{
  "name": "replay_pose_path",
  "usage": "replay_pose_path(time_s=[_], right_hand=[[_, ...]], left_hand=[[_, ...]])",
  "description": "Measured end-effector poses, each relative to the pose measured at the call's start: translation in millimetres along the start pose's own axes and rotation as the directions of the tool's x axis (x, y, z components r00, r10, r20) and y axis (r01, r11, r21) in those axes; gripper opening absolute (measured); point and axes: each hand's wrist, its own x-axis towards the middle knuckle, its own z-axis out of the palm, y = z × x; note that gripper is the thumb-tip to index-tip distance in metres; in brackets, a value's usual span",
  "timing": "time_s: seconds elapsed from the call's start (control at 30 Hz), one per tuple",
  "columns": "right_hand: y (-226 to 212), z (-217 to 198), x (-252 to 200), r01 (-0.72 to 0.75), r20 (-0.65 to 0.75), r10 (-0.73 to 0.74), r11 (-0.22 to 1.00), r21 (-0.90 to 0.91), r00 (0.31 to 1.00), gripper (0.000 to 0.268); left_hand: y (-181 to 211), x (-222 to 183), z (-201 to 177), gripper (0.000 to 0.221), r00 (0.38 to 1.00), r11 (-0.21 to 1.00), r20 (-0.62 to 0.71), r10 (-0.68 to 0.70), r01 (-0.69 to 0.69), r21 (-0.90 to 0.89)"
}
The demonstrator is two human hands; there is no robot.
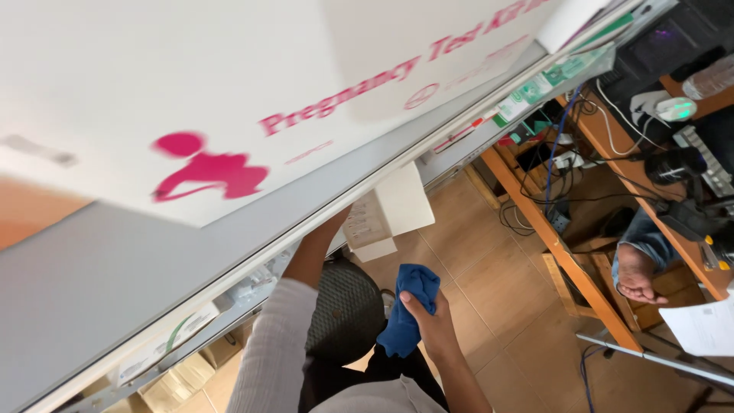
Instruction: Wiping down small medical vials with a blue cloth in a pharmacy environment.
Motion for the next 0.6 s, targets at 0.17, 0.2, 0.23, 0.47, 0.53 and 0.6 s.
replay_pose_path(time_s=[0.17, 0.2, 0.23, 0.47, 0.53, 0.6], right_hand=[[-39.9, 34.7, -13.9, 0.271, 0.076, -0.265, 0.959, -0.086, 0.961, 0.055], [-37.8, 38.9, -12.5, 0.402, 0.116, -0.390, 0.908, -0.118, 0.914, 0.054], [-40.2, 45.6, -14.9, 0.400, 0.132, -0.385, 0.909, -0.117, 0.914, 0.054], [-49.5, 90.4, -36.7, 0.383, 0.347, -0.318, 0.914, -0.135, 0.882, 0.050], [-50.3, 99.4, -43.2, 0.421, 0.409, -0.319, 0.888, -0.187, 0.855, 0.051], [-49.5, 108.1, -45.6, 0.503, 0.462, -0.355, 0.828, -0.248, 0.813, 0.052]], left_hand=[[-67.5, -61.8, -19.5, 0.025, 0.998, 0.987, -0.069, 0.000, 0.011, 0.157], [-87.0, -78.4, -17.0, 0.026, 0.996, 0.982, -0.084, 0.000, 0.016, 0.189], [-96.0, -89.9, -25.2, 0.026, 0.996, 0.980, -0.092, -0.011, 0.029, 0.198], [-116.0, -121.2, -72.4, 0.020, 0.929, 0.844, -0.045, -0.366, 0.352, 0.404], [-118.5, -118.5, -73.2, 0.021, 0.911, 0.803, 0.017, -0.412, 0.354, 0.480], [-123.5, -111.2, -71.7, 0.026, 0.897, 0.837, -0.001, -0.443, 0.414, 0.357]])
